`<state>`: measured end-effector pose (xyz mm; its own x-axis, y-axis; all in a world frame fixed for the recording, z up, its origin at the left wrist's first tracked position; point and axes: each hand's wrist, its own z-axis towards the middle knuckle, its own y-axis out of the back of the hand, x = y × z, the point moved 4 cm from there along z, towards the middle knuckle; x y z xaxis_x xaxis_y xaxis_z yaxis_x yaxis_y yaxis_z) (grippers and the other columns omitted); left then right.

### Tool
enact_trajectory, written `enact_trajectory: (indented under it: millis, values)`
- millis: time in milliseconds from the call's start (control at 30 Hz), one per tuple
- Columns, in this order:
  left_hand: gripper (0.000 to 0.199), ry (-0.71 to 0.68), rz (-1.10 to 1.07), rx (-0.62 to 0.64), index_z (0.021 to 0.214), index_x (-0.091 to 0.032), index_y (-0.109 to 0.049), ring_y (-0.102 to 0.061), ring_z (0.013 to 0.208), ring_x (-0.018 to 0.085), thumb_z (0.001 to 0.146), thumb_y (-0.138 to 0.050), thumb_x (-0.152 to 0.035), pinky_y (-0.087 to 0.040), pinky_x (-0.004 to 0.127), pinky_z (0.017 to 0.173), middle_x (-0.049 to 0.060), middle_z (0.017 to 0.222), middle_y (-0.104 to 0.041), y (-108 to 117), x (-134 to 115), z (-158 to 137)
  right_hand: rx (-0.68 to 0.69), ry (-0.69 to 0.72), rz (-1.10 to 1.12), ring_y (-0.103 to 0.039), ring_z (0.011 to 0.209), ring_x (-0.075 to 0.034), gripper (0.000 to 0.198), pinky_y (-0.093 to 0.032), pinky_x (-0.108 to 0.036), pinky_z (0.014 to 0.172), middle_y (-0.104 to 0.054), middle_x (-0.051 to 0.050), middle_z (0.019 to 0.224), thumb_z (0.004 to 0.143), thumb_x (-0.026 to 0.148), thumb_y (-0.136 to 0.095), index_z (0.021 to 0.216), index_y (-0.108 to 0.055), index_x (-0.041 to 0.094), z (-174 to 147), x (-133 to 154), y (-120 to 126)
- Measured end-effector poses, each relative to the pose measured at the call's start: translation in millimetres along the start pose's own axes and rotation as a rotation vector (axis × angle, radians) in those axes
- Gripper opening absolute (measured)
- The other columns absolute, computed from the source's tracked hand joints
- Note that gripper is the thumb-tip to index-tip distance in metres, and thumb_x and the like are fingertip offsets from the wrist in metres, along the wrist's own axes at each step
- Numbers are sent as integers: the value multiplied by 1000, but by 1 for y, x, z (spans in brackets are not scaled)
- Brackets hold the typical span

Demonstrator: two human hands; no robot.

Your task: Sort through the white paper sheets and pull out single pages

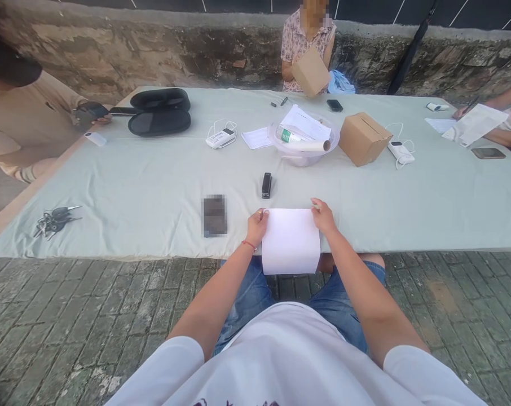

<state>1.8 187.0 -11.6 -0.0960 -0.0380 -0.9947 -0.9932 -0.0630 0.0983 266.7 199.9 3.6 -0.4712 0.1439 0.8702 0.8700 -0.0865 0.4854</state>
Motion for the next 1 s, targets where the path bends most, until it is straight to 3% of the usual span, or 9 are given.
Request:
enact_trajectory:
  millis: [100,200,367,467,600,700,800,1000]
  values:
    - [28,26,-27,-13,70,-20,-55,-32,57,12,87,-57,-42,-27,24,56,-4,58,-39,1,-1,0,83,208,-294,-46,129,-28,42,-37,-48,108,-48,-7,143,90,33,-50,130,-59,27,4,20,-4]
    - [28,49,2,-14,69,-20,-52,-32,57,12,87,-56,-41,-28,24,57,-4,58,-38,1,-3,0,274,320,-523,-37,136,-30,35,-32,-50,112,-57,-7,135,93,32,-45,121,-66,26,5,36,-17]
    - [31,18,142,5,69,-20,-45,-32,58,12,92,-45,-42,-30,25,58,-5,59,-36,1,-6,0,269,393,-683,-37,138,-27,44,-29,-48,114,-51,-8,143,99,33,-32,135,-55,22,3,55,-31]
    - [31,-3,163,4,69,-20,-44,-32,58,11,92,-44,-42,-30,24,58,-5,59,-35,1,-6,0,411,379,-708,-45,133,-27,42,-33,-47,111,-58,-6,135,100,35,-31,129,-59,25,0,56,-41]
    - [32,-8,150,7,68,-21,-43,-32,57,11,91,-45,-43,-30,24,58,-5,58,-34,1,-5,0,357,365,-700,-46,130,-28,44,-34,-46,108,-54,-8,140,100,35,-30,133,-56,22,-3,59,-38]
    - [32,-3,140,10,69,-20,-45,-32,57,11,91,-46,-43,-30,24,57,-5,58,-35,1,-4,-1,449,323,-704,-57,114,-27,42,-42,-43,97,-65,-8,123,100,35,-30,122,-63,23,-6,56,-37]
    - [31,4,140,18,71,-20,-48,-31,56,11,91,-46,-43,-29,24,57,-5,58,-36,0,-5,-1,420,267,-666,-62,99,-24,39,-46,-38,87,-69,-7,109,99,34,-31,108,-68,24,-3,53,-27]
    - [30,-5,132,24,71,-20,-47,-33,58,11,92,-44,-41,-30,24,58,-4,60,-37,-1,-6,-1,385,205,-652,-63,90,-23,32,-46,-35,81,-72,-5,97,95,34,-40,96,-70,23,4,37,10]
